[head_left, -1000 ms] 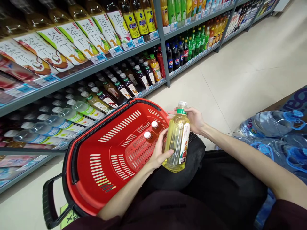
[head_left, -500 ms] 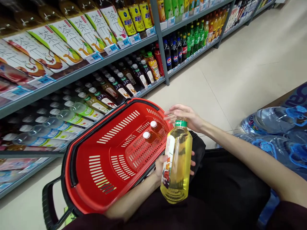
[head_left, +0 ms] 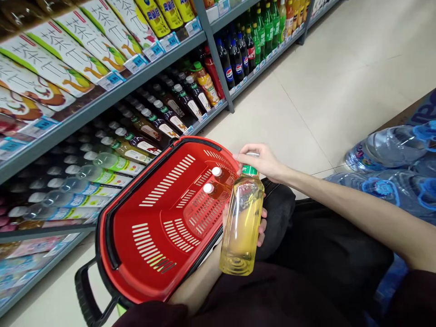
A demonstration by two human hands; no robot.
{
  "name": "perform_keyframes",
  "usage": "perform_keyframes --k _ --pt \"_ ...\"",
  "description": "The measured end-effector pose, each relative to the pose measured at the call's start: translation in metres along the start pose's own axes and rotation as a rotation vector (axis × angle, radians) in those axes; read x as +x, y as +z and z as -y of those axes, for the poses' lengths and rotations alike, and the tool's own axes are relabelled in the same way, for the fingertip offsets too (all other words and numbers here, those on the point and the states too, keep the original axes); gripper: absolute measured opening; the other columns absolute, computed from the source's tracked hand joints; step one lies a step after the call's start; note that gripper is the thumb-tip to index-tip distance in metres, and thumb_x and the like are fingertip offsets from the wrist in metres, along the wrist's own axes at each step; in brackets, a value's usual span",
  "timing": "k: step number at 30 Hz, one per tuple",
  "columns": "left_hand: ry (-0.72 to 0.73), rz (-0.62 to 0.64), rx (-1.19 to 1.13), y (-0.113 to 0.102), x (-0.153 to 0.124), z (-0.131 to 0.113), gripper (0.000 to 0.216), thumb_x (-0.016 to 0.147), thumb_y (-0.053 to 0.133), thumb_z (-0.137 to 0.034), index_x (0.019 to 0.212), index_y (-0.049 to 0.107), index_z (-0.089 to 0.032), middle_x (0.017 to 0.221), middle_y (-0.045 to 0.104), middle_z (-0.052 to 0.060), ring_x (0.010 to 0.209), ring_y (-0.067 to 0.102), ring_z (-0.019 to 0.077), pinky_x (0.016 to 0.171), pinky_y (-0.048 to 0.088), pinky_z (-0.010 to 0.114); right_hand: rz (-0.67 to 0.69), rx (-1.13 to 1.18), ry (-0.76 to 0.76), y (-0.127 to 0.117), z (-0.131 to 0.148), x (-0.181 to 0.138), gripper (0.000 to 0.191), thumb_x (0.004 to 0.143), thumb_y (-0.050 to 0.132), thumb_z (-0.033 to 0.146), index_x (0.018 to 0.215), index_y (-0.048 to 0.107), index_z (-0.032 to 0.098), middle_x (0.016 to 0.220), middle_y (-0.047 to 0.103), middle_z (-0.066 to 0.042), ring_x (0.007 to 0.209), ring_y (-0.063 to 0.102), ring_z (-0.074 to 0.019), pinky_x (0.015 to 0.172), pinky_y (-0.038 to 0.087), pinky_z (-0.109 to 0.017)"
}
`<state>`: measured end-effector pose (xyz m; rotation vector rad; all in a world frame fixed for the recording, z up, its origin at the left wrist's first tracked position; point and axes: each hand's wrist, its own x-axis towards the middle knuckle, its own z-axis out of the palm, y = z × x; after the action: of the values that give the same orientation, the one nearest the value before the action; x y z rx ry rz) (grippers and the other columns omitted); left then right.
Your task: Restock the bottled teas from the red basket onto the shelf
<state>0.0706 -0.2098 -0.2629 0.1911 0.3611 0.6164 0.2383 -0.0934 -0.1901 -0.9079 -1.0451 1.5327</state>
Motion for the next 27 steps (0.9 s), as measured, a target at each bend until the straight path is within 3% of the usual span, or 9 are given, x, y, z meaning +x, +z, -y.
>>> perform_keyframes --k 7,11,18,27 --pt "-0.048 -0.059 0.081 -0.007 0.001 -0.001 0.096 0.083 0.044 -0.082 0.159 0.031 -0.025 0.104 0.062 0.012 0.068 0.053 0.0192 0.046 0.045 0.029 -0.001 -0.006 0.013 -0.003 -0.004 0.002 0.029 0.08 0.086 0.041 0.072 0.066 0.021 0.063 0.07 -0.002 0.06 0.07 -0.0186 0.055 0.055 -0.03" --pt "-0.064 -0.085 0.114 -0.009 0.002 -0.001 0.092 0.085 0.045 -0.077 0.16 0.03 -0.026 0.104 0.062 0.012 0.071 0.052 0.0196 0.049 0.045 0.03 0.005 -0.014 0.006 -0.003 -0.004 0.002 0.029 0.082 0.085 0.041 0.071 0.066 0.021 0.064 0.069 -0.002 0.061 0.069 -0.0177 0.055 0.055 -0.029" --pt "-0.041 -0.069 0.017 -0.004 0.002 -0.001 0.098 0.078 0.05 -0.084 0.154 0.04 -0.023 0.1 0.063 0.012 0.067 0.052 0.0166 0.044 0.043 0.025 -0.033 0.015 0.051 -0.003 -0.003 0.002 0.03 0.08 0.086 0.039 0.07 0.065 0.02 0.062 0.066 -0.001 0.058 0.069 -0.0173 0.054 0.053 -0.029" --pt "-0.047 -0.044 -0.089 0.002 0.003 -0.002 0.092 0.081 0.057 -0.076 0.15 0.047 -0.017 0.098 0.066 0.012 0.065 0.052 0.0167 0.047 0.042 0.027 -0.028 0.006 0.06 -0.005 -0.004 0.003 0.028 0.078 0.084 0.036 0.068 0.064 0.02 0.062 0.066 0.002 0.058 0.068 -0.0156 0.056 0.053 -0.027"
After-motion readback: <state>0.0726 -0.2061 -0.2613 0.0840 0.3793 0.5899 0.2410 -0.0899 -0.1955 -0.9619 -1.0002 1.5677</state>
